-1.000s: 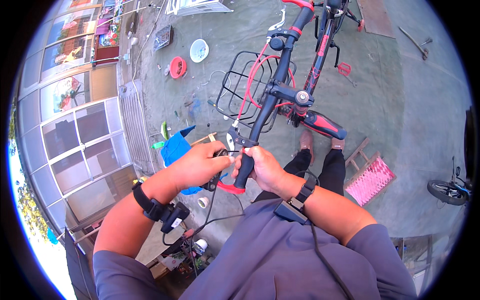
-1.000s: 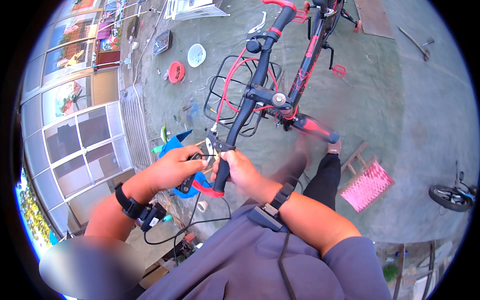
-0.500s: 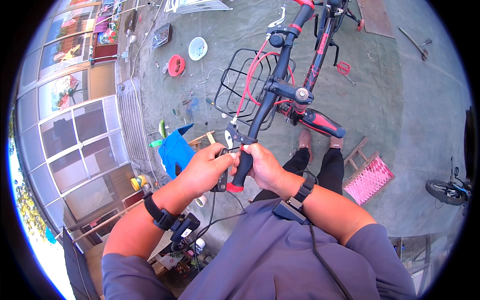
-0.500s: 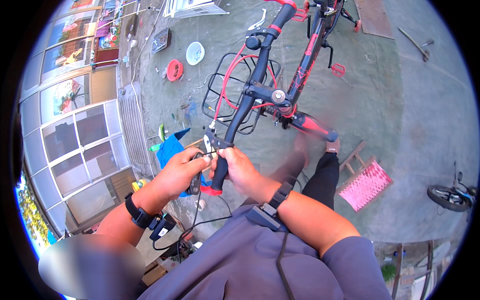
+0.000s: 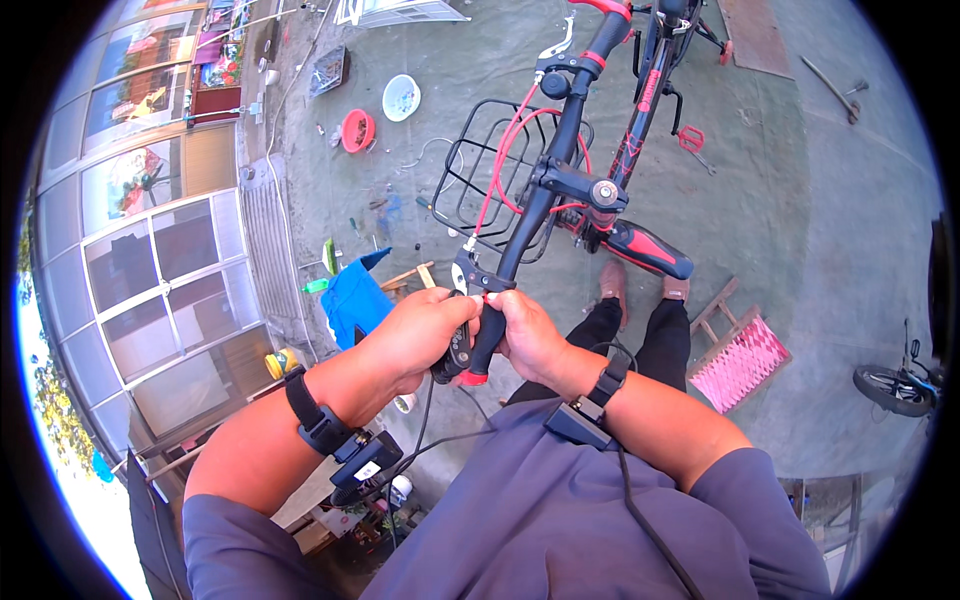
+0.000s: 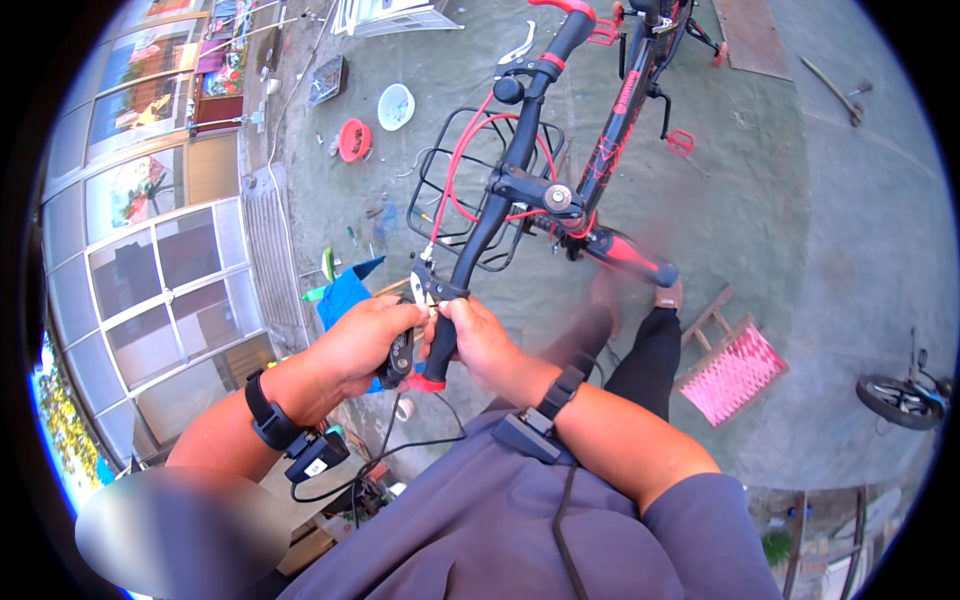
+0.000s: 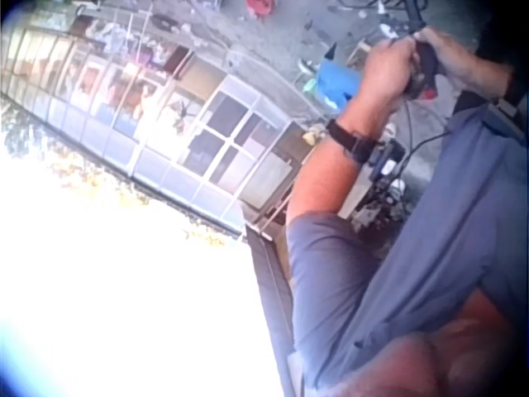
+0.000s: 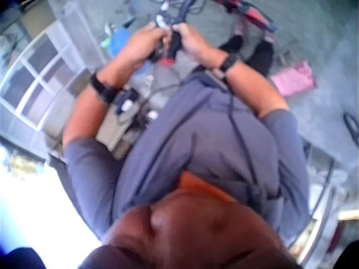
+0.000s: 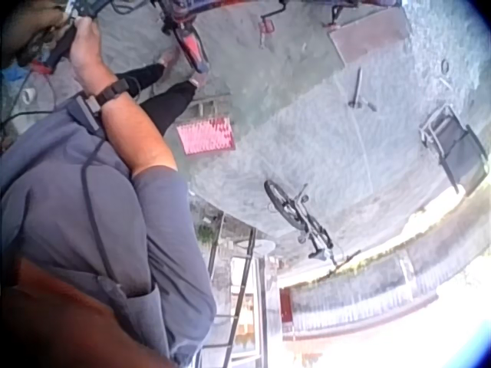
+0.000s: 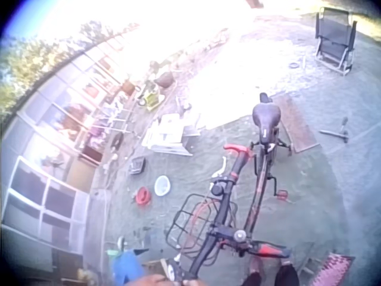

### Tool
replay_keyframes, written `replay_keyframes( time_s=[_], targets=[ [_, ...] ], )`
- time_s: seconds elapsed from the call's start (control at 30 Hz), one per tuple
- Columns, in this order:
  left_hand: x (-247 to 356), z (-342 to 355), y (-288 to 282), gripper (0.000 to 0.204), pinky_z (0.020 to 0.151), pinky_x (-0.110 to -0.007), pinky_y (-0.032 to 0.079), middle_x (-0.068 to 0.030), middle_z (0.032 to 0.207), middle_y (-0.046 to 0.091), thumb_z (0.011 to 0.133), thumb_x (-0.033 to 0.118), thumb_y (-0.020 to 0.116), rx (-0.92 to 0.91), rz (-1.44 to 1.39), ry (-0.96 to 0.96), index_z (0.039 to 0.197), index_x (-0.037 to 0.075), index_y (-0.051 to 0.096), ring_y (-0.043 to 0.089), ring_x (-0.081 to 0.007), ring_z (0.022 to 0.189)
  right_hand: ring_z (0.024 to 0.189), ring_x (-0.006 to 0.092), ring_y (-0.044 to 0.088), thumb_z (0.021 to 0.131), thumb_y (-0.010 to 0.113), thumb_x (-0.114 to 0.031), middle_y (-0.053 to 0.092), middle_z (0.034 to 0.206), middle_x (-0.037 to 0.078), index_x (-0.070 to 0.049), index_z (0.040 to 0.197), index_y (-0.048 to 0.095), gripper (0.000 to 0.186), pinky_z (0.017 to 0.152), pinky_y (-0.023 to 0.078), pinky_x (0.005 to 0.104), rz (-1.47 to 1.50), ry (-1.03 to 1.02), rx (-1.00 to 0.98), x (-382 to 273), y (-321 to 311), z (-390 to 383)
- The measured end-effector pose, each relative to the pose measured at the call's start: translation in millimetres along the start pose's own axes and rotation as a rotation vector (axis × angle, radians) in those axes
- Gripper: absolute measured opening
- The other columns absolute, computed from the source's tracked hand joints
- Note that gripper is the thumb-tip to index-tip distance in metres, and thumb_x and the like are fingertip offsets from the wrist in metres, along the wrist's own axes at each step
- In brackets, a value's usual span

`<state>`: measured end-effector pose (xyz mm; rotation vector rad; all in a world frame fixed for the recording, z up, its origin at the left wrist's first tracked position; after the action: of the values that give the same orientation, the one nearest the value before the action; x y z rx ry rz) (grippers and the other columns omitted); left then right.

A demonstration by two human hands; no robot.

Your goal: The person uses a multi-tool to adjust a brake lever on a bicycle handlebar. They unfold a hex bit, tighten a screw on the brake assembly, and sit on a stool to finish the task.

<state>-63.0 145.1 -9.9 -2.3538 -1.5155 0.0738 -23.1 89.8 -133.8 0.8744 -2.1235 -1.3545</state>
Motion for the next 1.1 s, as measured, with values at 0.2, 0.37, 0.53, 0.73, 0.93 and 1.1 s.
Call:
replay_keyframes(
  time_s=[0.2, 0.37, 0.53, 0.73, 0.93, 1.1],
  targets=[
    [5.8, -3.7, 5.9, 0.023, 0.048, -0.032, 0.05, -0.0067, 0.078, 0.063, 0.096, 0.025, 0.056, 0.053, 0.082, -0.062, 0.09, 0.004, 0.062, 0.061, -0.0169, 0.058, 0.098, 0.0224, 0.064, 0.097, 0.046, -0.026, 0.062, 0.103, 0.009, -0.006, 0.113, 0.055, 0.027, 0.083, 0.056, 0.0414, -0.003, 0.001, -0.016, -4.7, 3.0, -1.1],
    [16.1, 9.3, -6.5, 0.039, 0.053, -0.036, 0.051, -0.0142, 0.074, 0.067, 0.092, 0.032, 0.059, 0.103, 0.738, 0.277, 0.099, -0.006, 0.063, 0.066, -0.0221, 0.06, 0.076, 0.0232, 0.067, 0.097, 0.045, -0.028, 0.062, 0.093, 0.01, -0.006, 0.112, 0.049, 0.027, 0.071, 0.057, 0.0409, -0.007, -0.016, 0.019, -6.9, 6.1, -2.9],
    [32.0, 5.9, -1.9, 0.038, 0.062, -0.039, 0.053, -0.0129, 0.075, 0.07, 0.09, 0.034, 0.06, 0.022, 0.894, 0.209, 0.098, -0.002, 0.066, 0.069, -0.0253, 0.067, 0.077, 0.0237, 0.067, 0.097, 0.046, -0.027, 0.059, 0.093, 0.009, -0.006, 0.113, 0.048, 0.026, 0.072, 0.057, 0.0409, 0.005, -0.005, 0.005, -2.9, 2.7, 0.2],
    [39.3, -0.1, 4.5, 0.033, 0.067, -0.045, 0.052, -0.0173, 0.079, 0.069, 0.091, 0.033, 0.06, 0.107, 1.115, 0.348, 0.099, 0.002, 0.065, 0.068, -0.035, 0.072, 0.075, 0.0237, 0.065, 0.097, 0.046, -0.026, 0.06, 0.09, 0.009, -0.006, 0.112, 0.047, 0.025, 0.071, 0.056, 0.0409, 0.002, -0.01, 0.029, -3.7, 2.9, 0.5],
    [50.8, -12.2, 11.0, 0.025, 0.061, -0.047, 0.052, -0.0155, 0.086, 0.06, 0.084, 0.028, 0.07, 0.107, 1.606, 0.77, 0.097, 0.007, 0.064, 0.064, -0.0388, 0.068, 0.078, 0.0253, 0.065, 0.098, 0.044, -0.027, 0.061, 0.088, 0.009, -0.006, 0.111, 0.047, 0.025, 0.073, 0.056, 0.0427, -0.013, 0.016, 0.003, -3.8, 4.9, -3.1],
    [56.6, -11.6, 7.5, 0.026, 0.06, -0.048, 0.052, -0.0149, 0.089, 0.057, 0.081, 0.026, 0.072, -0.004, 1.713, 0.86, 0.099, 0.01, 0.064, 0.063, -0.0376, 0.066, 0.083, 0.0275, 0.066, 0.098, 0.041, -0.029, 0.061, 0.092, 0.01, -0.005, 0.111, 0.049, 0.028, 0.077, 0.055, 0.0454, -0.039, -0.001, 0.006, -3.1, 4.5, 1.2]
  ],
)
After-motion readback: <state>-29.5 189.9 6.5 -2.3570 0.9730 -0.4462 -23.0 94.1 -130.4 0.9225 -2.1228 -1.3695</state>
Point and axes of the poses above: each hand's wrist, its own z-axis towards the middle knuckle, its own y-axis out of the palm, x = y × z, the point moved 7 cm from there along z, towards the middle knuckle
